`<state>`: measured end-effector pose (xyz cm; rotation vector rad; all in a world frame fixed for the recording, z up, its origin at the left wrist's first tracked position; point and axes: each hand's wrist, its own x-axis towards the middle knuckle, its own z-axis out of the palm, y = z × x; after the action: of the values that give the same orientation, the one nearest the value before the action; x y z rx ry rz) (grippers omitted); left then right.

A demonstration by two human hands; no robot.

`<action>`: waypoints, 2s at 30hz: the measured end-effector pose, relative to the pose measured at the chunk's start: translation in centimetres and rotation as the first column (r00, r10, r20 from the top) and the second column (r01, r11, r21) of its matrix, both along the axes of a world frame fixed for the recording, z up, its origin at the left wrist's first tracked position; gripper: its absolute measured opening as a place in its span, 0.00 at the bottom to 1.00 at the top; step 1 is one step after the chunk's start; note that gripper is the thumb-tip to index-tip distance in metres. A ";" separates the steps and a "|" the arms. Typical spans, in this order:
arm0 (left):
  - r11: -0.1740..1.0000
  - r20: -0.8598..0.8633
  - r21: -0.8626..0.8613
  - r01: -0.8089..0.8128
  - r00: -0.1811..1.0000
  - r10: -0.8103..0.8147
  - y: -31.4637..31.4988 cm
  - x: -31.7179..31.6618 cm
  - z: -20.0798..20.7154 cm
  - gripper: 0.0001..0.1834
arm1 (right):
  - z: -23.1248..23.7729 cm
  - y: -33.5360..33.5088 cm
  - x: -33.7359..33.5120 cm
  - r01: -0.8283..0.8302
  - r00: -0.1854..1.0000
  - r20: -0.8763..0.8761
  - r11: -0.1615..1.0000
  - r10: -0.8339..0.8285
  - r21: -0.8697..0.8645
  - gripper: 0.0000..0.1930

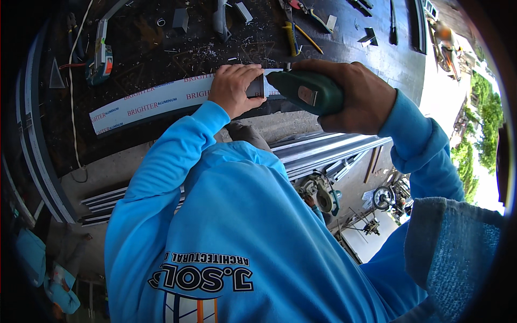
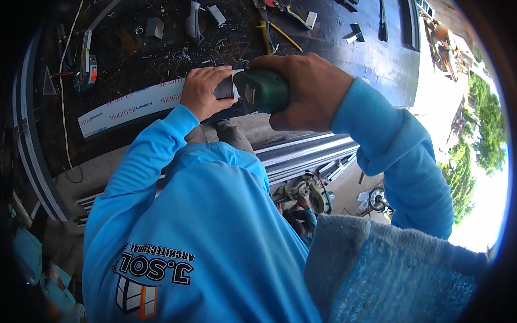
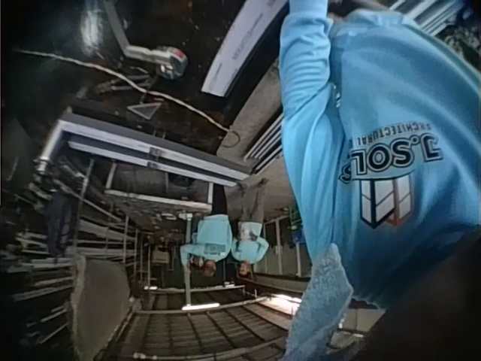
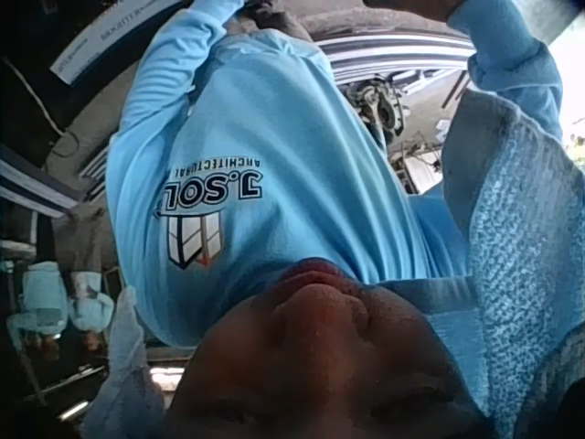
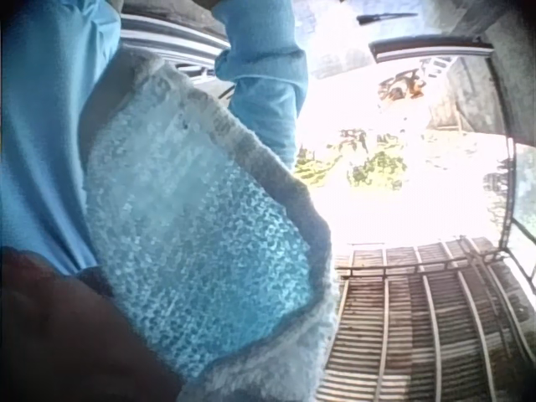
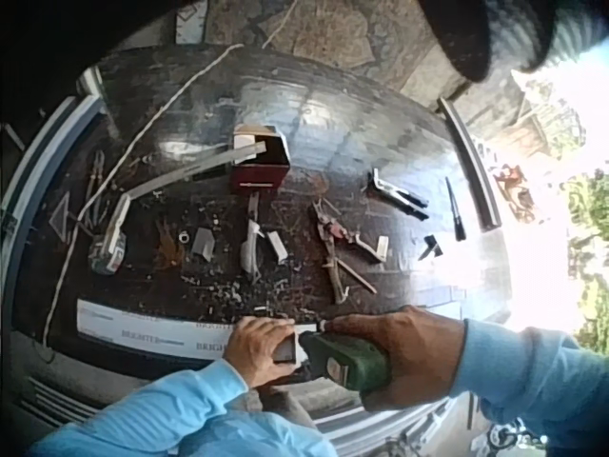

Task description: The person measures and marks an aluminum profile with a tape measure and pencil, then drills holes into it with an electric drill and secures metal brackets to it with rivets using a rivet gun.

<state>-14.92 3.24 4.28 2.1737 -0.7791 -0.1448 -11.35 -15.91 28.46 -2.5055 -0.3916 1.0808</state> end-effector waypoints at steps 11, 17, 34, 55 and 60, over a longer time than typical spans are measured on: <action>1.000 0.006 -0.013 0.006 1.000 -0.006 0.0 0.1 0.1 0.34 | -0.2 0.5 -0.7 -0.031 0.999 0.033 0.999 0.030 0.019 0.38; 1.000 0.044 -0.007 0.003 0.999 -0.002 -0.1 0.1 0.0 0.34 | -2.0 -1.4 0.8 0.047 0.997 0.051 0.992 -0.053 0.116 0.37; 0.998 0.011 0.036 0.042 0.999 -0.042 -0.2 0.4 1.0 0.33 | 5.8 -14.1 -4.2 0.596 0.732 -0.096 0.565 -0.675 0.571 0.57; 0.197 -0.015 0.980 -0.005 0.995 0.099 -7.7 35.3 11.6 0.14 | -22.8 -43.4 4.0 0.894 0.442 0.551 0.392 -0.708 -0.215 0.63; 0.362 -0.168 0.926 0.105 0.975 0.148 -6.5 38.1 7.8 0.18 | -20.0 -39.8 10.7 0.700 0.472 0.773 0.713 -0.424 -0.036 0.34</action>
<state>23.14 -3.27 12.04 3.1649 -0.5572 -1.0633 -0.67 -55.69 8.43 -2.9348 0.5243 -0.1928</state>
